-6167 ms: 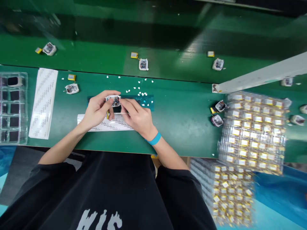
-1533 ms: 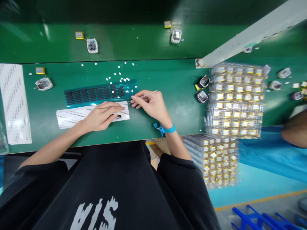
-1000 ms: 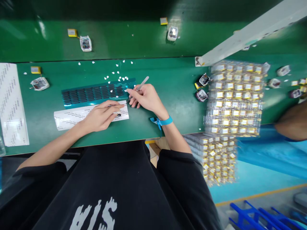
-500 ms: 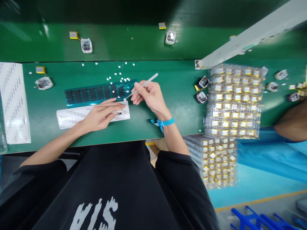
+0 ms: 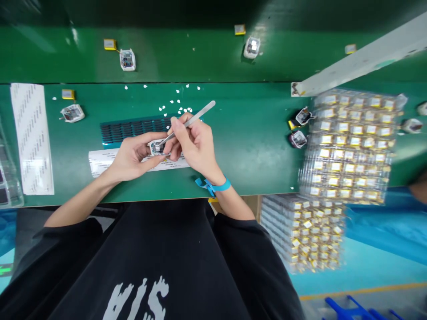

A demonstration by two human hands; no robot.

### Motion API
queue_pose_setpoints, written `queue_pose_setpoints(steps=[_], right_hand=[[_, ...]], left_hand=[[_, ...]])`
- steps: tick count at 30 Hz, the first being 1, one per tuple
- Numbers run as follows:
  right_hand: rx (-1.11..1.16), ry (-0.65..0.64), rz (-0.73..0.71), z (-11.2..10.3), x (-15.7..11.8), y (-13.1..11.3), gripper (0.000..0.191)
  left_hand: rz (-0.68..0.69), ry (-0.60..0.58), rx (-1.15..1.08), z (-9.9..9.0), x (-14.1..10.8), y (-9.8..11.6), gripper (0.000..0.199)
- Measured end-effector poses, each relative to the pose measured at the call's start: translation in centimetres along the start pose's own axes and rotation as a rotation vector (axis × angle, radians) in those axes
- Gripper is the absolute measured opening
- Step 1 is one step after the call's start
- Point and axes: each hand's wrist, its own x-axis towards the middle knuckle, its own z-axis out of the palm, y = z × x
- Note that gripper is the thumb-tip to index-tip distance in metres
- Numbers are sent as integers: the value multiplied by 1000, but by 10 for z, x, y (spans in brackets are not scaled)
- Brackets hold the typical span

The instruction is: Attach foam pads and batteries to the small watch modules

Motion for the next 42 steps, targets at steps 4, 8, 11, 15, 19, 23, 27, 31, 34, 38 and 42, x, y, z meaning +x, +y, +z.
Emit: queue_pose_setpoints(steps=[4,8,11,15,19,23,27,31,34,38,42], right_hand=[[-31,-2,11,1,2,2,49],[-47,-12,8,1,2,2,47],[-58,-5,4,0,2,3,47],[-98,-10,19,0,2,4,48],[-108,-4,16,-1,2,6,48],[-127,1,11,-1,2,7,48],[-127,16,-15,2,2,5,48],[-120,15,-68,7,1,2,47],[-159,-1,-105,8,-1,1,45],[-220,-56,-206,0,-5,-3,38],[-244,62,-389,-23,-4,-13,32]], left_hand=[[16,8,17,3,0,0,52],[0,12,35,4,0,1,51],[-37,21,54,4,0,2,51],[-36,30,19,5,0,4,48],[-46,48,52,8,1,5,48],[-30,66,74,8,0,3,50],[-21,60,77,7,0,3,48],[0,40,91,6,2,3,40],[-14,21,142,4,4,-1,32],[-45,-42,163,1,4,-4,30],[-39,-72,153,-4,4,-1,35]])
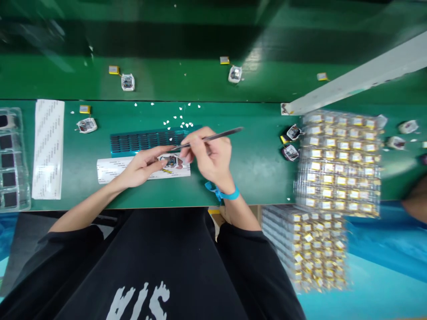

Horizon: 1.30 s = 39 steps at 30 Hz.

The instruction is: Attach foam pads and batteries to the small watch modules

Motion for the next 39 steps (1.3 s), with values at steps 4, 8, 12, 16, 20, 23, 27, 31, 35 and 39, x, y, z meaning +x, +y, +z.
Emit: queue_pose_setpoints(steps=[4,8,12,16,20,23,27,31,35,39], right_hand=[[-223,-86,33,-18,15,16,38],[-299,-213,88,-23,26,50,48],[-253,-188,134,-24,25,75,57],[-184,-150,165,-24,24,84,62],[-142,-128,181,-26,26,86,60],[-169,-158,162,-28,26,83,54],[-268,-251,11,-29,23,83,33],[-404,-236,-168,-30,23,83,25],[-377,26,-157,-33,28,73,23],[-320,74,-234,-33,26,58,19]], left_hand=[[58,62,125,-9,2,3,27],[208,102,468,-16,8,-2,15],[263,20,567,-13,14,-11,13],[255,-38,658,-10,18,-19,19],[272,-53,728,-10,21,-23,24],[272,-32,744,-9,23,-23,24],[273,-19,810,-3,25,-25,28],[247,-18,827,1,28,-30,31],[255,-25,779,0,22,-24,31],[385,113,472,-3,11,1,23]])
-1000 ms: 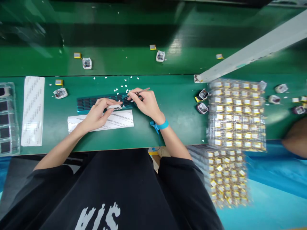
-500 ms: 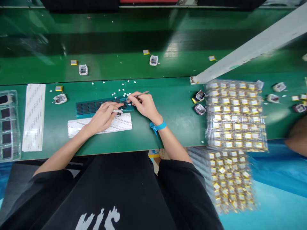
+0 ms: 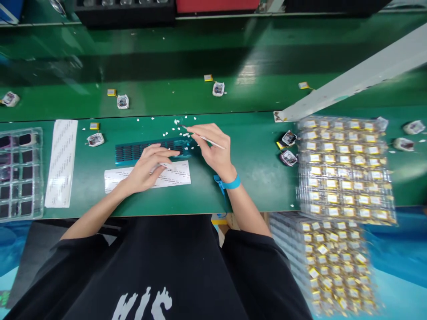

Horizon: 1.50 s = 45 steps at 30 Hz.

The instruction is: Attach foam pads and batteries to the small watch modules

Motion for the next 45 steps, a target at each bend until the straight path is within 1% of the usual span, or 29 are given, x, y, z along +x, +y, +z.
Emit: queue_pose_setpoints(steps=[1,2,3,4,5,6,7,9,11,12,15,17,20,22,24,29,32,36,38,41,43,45], right_hand=[[-4,4,-31,0,-1,-3,20],[-16,13,-54,1,-2,-6,21],[-33,21,-69,2,-4,-8,22],[-49,25,-82,3,-6,-11,23],[-61,23,-94,4,-8,-13,24],[-66,12,-111,5,-10,-16,26],[-64,-2,-132,6,-12,-18,27],[-54,-42,-190,8,-18,-24,31],[-57,-103,-242,10,-23,-29,34],[-69,-141,-261,11,-25,-31,34],[-143,-259,-305,14,-31,-34,31],[-173,-310,-342,16,-32,-35,29],[-164,-371,-331,18,-32,-35,26],[-169,-415,-290,20,-31,-35,24],[-198,-444,-286,21,-31,-36,24],[-257,-418,-426,22,-33,-39,26],[-316,-406,-492,23,-34,-41,28],[-440,-339,-644,23,-35,-44,24],[-438,-346,-630,24,-36,-44,25],[-358,-383,-533,24,-38,-44,33],[-281,-379,-471,25,-40,-44,37],[-217,-373,-404,27,-41,-45,40]], left_hand=[[-66,123,-122,-5,1,5,23],[-173,243,-255,-9,3,8,21],[-305,332,-393,-14,5,8,19],[-443,380,-529,-18,7,7,17],[-568,382,-657,-21,9,5,16],[-668,355,-769,-23,10,2,18],[-739,324,-863,-24,10,-1,19],[-794,266,-982,-23,10,-5,19],[-781,240,-1001,-18,8,-5,17],[-768,248,-974,-15,7,-5,18],[-716,340,-784,-8,4,-5,14],[-681,402,-697,-5,2,-6,10],[-701,444,-737,-4,2,-7,17],[-733,450,-781,-4,2,-5,23],[-745,455,-803,-3,2,-3,26],[-740,453,-821,0,2,-2,24],[-745,473,-800,2,2,-2,23],[-744,488,-754,2,1,-3,24],[-733,487,-732,3,1,-3,24],[-702,516,-697,7,0,-3,25],[-677,540,-663,11,-2,-4,24],[-657,553,-619,14,-5,-6,30]])
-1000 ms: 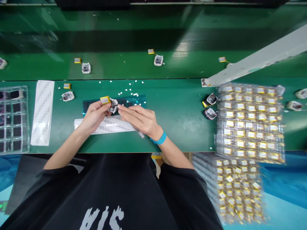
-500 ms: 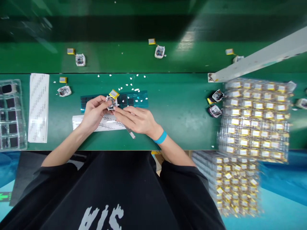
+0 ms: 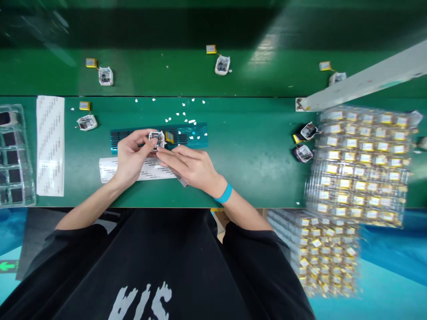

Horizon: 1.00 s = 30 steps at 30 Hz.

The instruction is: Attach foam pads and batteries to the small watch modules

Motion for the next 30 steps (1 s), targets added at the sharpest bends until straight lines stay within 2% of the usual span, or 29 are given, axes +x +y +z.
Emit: queue_pose_setpoints(steps=[3,5,7,9,15,21,30], right_hand=[[114,32,74,1,1,-1,40],[180,97,96,1,1,0,41],[214,166,87,1,2,2,45],[204,184,61,1,2,3,48],[170,148,23,2,3,3,44],[240,111,86,-3,4,6,40],[247,-25,88,-14,4,14,30]], left_hand=[[40,-4,44,-1,-1,-5,36],[53,-25,52,-2,-2,-7,35],[58,-41,54,-3,-2,-7,35],[68,-41,57,-3,-2,-7,34],[111,-36,37,-3,-2,-2,28],[136,-51,96,-4,-4,1,27],[46,-111,84,-5,-4,1,32]])
